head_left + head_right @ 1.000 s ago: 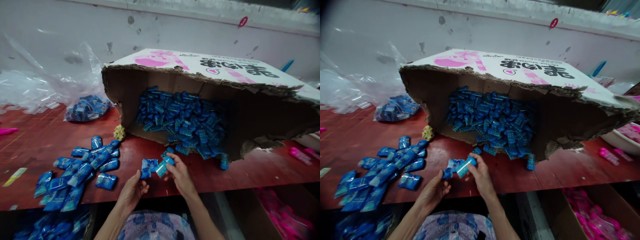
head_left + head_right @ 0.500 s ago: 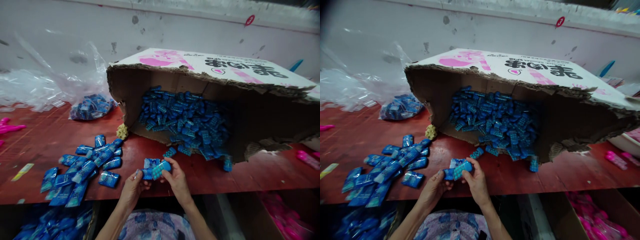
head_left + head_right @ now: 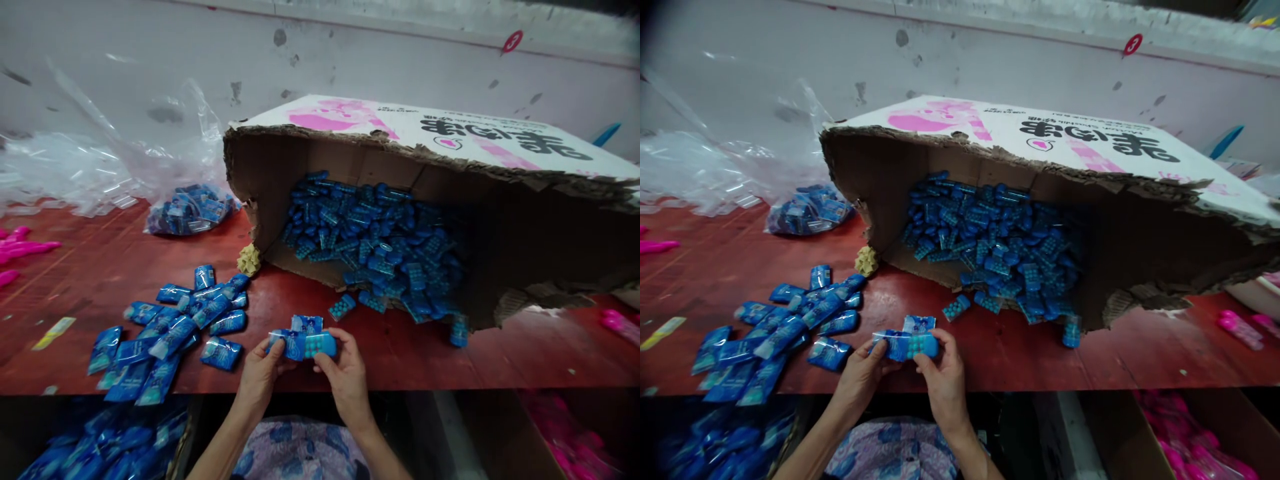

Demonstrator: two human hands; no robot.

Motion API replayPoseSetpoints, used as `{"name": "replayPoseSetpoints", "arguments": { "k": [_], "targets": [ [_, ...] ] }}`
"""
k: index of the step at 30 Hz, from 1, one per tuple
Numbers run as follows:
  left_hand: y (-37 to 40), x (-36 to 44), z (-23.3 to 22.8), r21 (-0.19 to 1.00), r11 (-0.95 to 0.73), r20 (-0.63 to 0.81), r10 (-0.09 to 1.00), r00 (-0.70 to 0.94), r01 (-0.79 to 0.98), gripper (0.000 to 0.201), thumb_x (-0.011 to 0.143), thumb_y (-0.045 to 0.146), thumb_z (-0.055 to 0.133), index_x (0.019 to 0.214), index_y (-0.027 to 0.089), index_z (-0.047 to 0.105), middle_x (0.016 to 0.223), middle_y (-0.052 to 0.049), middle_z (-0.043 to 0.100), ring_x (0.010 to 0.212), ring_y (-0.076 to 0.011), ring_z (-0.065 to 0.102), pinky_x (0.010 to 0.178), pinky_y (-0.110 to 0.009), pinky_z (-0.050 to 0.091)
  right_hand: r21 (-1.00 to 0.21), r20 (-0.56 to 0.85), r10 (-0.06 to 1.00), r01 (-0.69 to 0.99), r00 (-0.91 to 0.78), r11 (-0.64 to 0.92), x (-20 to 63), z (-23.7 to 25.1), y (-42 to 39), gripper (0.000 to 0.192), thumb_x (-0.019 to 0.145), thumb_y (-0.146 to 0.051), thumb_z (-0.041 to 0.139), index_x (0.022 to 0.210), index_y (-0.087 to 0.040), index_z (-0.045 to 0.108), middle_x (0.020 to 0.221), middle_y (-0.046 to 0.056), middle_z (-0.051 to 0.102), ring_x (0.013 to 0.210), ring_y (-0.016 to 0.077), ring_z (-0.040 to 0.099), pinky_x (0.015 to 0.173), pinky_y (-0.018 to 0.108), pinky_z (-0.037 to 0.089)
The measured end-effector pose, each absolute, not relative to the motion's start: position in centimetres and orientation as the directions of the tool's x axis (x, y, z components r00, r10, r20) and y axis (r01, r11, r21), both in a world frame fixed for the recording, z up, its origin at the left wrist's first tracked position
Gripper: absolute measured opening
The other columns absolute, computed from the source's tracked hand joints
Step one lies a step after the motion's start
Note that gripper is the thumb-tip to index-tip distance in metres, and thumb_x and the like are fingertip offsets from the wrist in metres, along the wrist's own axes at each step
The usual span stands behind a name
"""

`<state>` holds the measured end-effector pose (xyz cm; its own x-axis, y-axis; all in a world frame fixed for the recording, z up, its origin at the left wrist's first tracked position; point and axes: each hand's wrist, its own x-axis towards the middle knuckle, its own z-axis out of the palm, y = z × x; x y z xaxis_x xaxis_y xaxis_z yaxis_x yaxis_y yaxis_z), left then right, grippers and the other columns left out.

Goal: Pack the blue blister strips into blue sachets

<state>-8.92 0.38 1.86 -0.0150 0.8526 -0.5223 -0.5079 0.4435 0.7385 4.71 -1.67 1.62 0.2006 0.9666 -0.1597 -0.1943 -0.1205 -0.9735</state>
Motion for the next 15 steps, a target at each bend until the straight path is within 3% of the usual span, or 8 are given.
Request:
{"name": "replayPoseSetpoints", "arguments": {
  "k": [5,11,13,15],
  "targets": [
    [0.2,-8.1,2.7,0.602,0.504,-0.616,0.786,0.040,-0.619,0.029,0.057,0.027,0.074,0.077,0.016,0.056,0.066,0.000,0.067,0.056,-0.0139,0.062,0.052,-0.025,0.051,-1.000,0.016,0.963,0.006,0.269,0.015,3.7,0.1,-2.6,0.033,0.069,-0.024,0.064,0.100,-0.021,0.055,0.104,0.005,0.058,0.087,0.0175,0.057,0.069,0.027,0.052],
    [0.1,-9.0,3.0,0.528,0.540,-0.628,0.768,0.127,-0.656,0.013,0.070,0.019,0.064,0.081,0.015,0.058,0.070,-0.002,0.067,0.064,-0.0151,0.064,0.063,-0.029,0.053,-0.980,-0.108,0.994,-0.165,-0.031,-0.112,4.1,1.1,-2.7,0.025,0.082,-0.029,0.051,0.104,-0.021,0.059,0.096,0.003,0.061,0.067,0.0124,0.060,0.061,0.026,0.053],
    [0.2,-9.3,3.1,0.484,0.573,-0.653,0.740,0.162,-0.662,0.014,0.074,0.018,0.059,0.088,0.014,0.059,0.074,-0.004,0.069,0.069,-0.0164,0.065,0.064,-0.029,0.053,-0.966,-0.127,0.991,-0.221,-0.035,-0.132,4.2,1.1,-2.6,0.026,0.079,-0.027,0.055,0.104,-0.022,0.060,0.092,0.002,0.062,0.069,0.0131,0.060,0.063,0.027,0.053],
    [0.3,-9.6,3.1,0.448,0.605,-0.652,0.725,0.223,-0.658,0.018,0.078,0.018,0.054,0.094,0.013,0.059,0.076,-0.006,0.069,0.073,-0.0181,0.066,0.064,-0.029,0.052,-0.958,-0.110,0.994,-0.264,-0.019,-0.111,4.3,0.9,-2.5,0.040,0.072,-0.023,0.063,0.111,-0.025,0.056,0.093,0.001,0.063,0.079,0.0154,0.060,0.073,0.029,0.051]
  ]
}}
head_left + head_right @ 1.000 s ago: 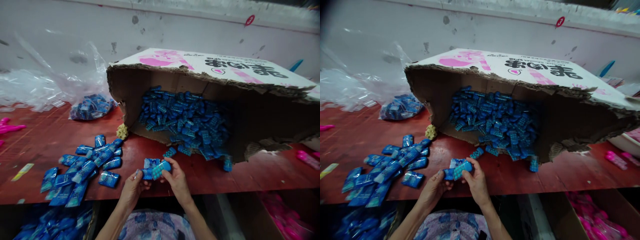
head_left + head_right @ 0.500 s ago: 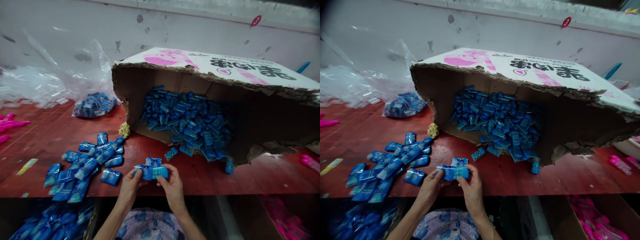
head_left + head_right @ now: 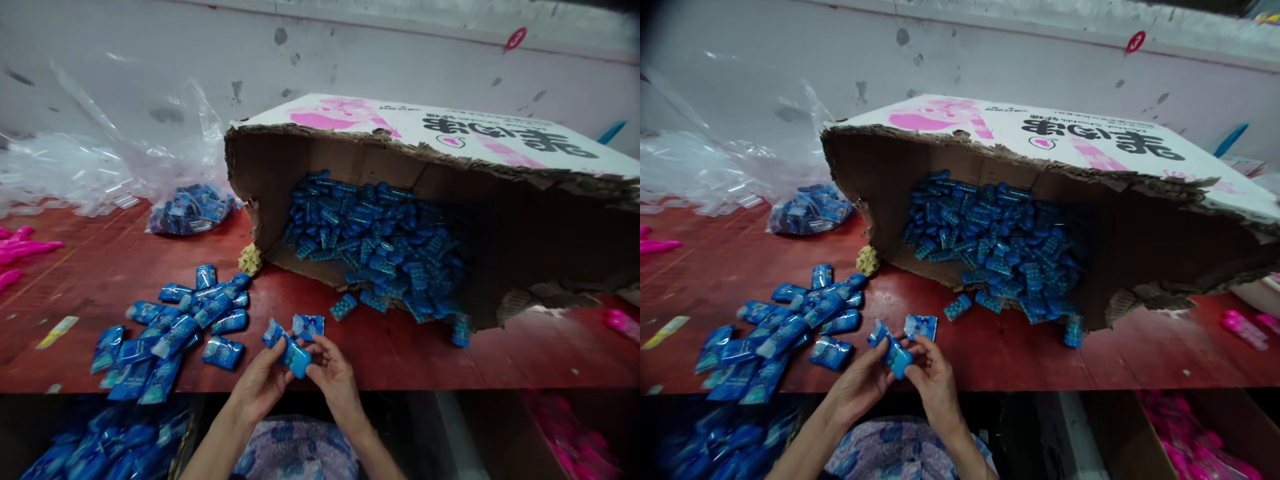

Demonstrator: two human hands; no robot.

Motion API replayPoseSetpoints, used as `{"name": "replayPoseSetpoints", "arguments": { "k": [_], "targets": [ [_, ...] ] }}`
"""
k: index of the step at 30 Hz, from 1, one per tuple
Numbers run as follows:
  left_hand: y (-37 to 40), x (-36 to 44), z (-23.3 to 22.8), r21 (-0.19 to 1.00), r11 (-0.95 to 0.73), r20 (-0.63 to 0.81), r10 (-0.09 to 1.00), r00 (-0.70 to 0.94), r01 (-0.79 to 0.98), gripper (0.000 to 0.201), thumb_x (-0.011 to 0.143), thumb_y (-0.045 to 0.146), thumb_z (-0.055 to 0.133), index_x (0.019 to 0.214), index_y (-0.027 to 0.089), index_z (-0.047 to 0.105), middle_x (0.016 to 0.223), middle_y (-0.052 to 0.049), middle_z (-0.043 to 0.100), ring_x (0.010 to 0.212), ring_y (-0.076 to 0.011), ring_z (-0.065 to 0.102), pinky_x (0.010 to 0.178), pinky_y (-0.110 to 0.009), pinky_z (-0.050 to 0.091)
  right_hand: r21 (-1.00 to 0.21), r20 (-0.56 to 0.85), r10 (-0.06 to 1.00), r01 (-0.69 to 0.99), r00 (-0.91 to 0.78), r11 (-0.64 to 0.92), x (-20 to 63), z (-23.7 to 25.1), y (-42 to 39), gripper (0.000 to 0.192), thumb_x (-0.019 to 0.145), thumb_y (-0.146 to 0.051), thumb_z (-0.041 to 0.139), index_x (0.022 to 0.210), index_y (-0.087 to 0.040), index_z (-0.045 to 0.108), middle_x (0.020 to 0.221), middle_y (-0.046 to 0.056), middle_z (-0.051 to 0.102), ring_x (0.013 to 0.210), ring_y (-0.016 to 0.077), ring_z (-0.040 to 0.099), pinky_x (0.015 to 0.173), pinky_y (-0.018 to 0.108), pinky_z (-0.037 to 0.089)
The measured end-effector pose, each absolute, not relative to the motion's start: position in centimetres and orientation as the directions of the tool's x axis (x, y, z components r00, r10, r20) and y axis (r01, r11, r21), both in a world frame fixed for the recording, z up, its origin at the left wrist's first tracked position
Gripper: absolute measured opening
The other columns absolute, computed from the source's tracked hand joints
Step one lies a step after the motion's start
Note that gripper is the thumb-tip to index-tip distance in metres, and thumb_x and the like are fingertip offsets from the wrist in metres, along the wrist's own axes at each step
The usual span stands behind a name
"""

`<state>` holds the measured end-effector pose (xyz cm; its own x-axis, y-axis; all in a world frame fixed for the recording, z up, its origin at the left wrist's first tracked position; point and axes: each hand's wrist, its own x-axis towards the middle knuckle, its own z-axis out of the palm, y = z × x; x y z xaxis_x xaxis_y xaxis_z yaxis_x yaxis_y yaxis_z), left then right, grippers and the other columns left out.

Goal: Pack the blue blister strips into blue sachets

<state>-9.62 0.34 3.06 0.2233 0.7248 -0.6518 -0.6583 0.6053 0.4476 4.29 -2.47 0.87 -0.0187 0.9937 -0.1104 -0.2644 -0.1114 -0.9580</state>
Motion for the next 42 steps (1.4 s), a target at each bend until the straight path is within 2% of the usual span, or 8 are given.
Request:
{"name": "replayPoseSetpoints", "arguments": {
  "k": [3,5,12,17,21,24,32,42],
  "targets": [
    [0.5,-9.9,3.1,0.414,0.656,-0.547,0.733,0.403,-0.631,0.023,0.081,0.017,0.049,0.101,0.012,0.060,0.081,-0.009,0.070,0.082,-0.0201,0.065,0.072,-0.032,0.050,-0.975,-0.084,0.995,-0.202,-0.047,-0.092,4.7,0.5,-2.3,0.066,0.063,-0.017,0.071,0.122,-0.031,0.046,0.113,0.001,0.057,0.101,0.0196,0.054,0.091,0.036,0.042],
    [0.6,-10.1,3.1,0.403,0.685,-0.452,0.726,0.519,-0.607,0.027,0.081,0.015,0.047,0.105,0.012,0.059,0.086,-0.010,0.070,0.089,-0.0211,0.063,0.080,-0.034,0.047,-0.987,-0.092,0.990,-0.122,-0.110,-0.106,5.2,0.4,-2.2,0.074,0.062,-0.017,0.072,0.127,-0.033,0.040,0.123,0.002,0.051,0.110,0.0220,0.049,0.095,0.040,0.038],
    [0.5,-10.4,2.9,0.397,0.709,-0.292,0.700,0.652,-0.583,0.034,0.081,0.011,0.044,0.112,0.013,0.057,0.098,-0.012,0.068,0.103,-0.0241,0.057,0.092,-0.040,0.038,-0.995,-0.099,0.972,-0.011,-0.212,-0.103,6.6,0.4,-1.4,0.082,0.061,-0.017,0.072,0.131,-0.034,0.033,0.136,0.001,0.038,0.124,0.0231,0.035,0.102,0.042,0.027],
    [0.6,-10.3,2.3,0.420,0.722,-0.240,0.672,0.700,-0.549,0.036,0.076,0.014,0.053,0.112,0.012,0.058,0.100,-0.013,0.068,0.100,-0.0253,0.058,0.093,-0.041,0.036,-0.987,-0.091,0.950,-0.098,-0.298,-0.125,6.9,0.6,-0.9,0.082,0.063,-0.017,0.071,0.131,-0.037,0.030,0.137,0.000,0.036,0.123,0.0222,0.036,0.098,0.038,0.034],
    [0.4,-9.6,2.2,0.452,0.707,-0.256,0.686,0.681,-0.543,0.032,0.073,0.021,0.060,0.104,0.013,0.063,0.095,-0.011,0.069,0.094,-0.0230,0.061,0.094,-0.040,0.035,-0.964,-0.040,0.935,-0.232,-0.354,-0.129,6.9,0.6,-0.7,0.078,0.067,-0.022,0.071,0.132,-0.037,0.030,0.128,0.002,0.046,0.112,0.0198,0.049,0.091,0.035,0.040],
    [-0.1,-9.0,2.1,0.468,0.676,-0.315,0.729,0.607,-0.569,0.026,0.071,0.025,0.063,0.095,0.015,0.066,0.089,-0.007,0.070,0.091,-0.0211,0.061,0.095,-0.038,0.034,-0.969,-0.031,0.947,-0.222,-0.319,-0.107,6.7,0.6,-0.8,0.072,0.070,-0.028,0.069,0.132,-0.034,0.032,0.118,0.003,0.053,0.097,0.0170,0.056,0.084,0.031,0.044],
    [-1.3,-8.0,2.2,0.445,0.626,-0.445,0.775,0.448,-0.641,0.022,0.067,0.031,0.067,0.084,0.016,0.068,0.080,-0.002,0.070,0.086,-0.0189,0.062,0.094,-0.037,0.036,-0.978,-0.061,0.958,-0.174,-0.280,-0.113,5.9,1.0,-1.1,0.060,0.070,-0.037,0.067,0.125,-0.031,0.044,0.107,0.001,0.059,0.076,0.0118,0.056,0.070,0.024,0.046],
    [-1.7,-7.4,3.4,0.431,0.608,-0.462,0.783,0.415,-0.667,0.016,0.072,0.024,0.063,0.085,0.016,0.067,0.084,-0.004,0.071,0.084,-0.0182,0.063,0.093,-0.037,0.038,-0.991,-0.074,0.966,-0.087,-0.248,-0.098,5.9,2.2,-1.0,0.037,0.075,-0.038,0.061,0.111,-0.027,0.057,0.094,-0.001,0.062,0.082,0.0154,0.058,0.077,0.027,0.045]
  ]
}}
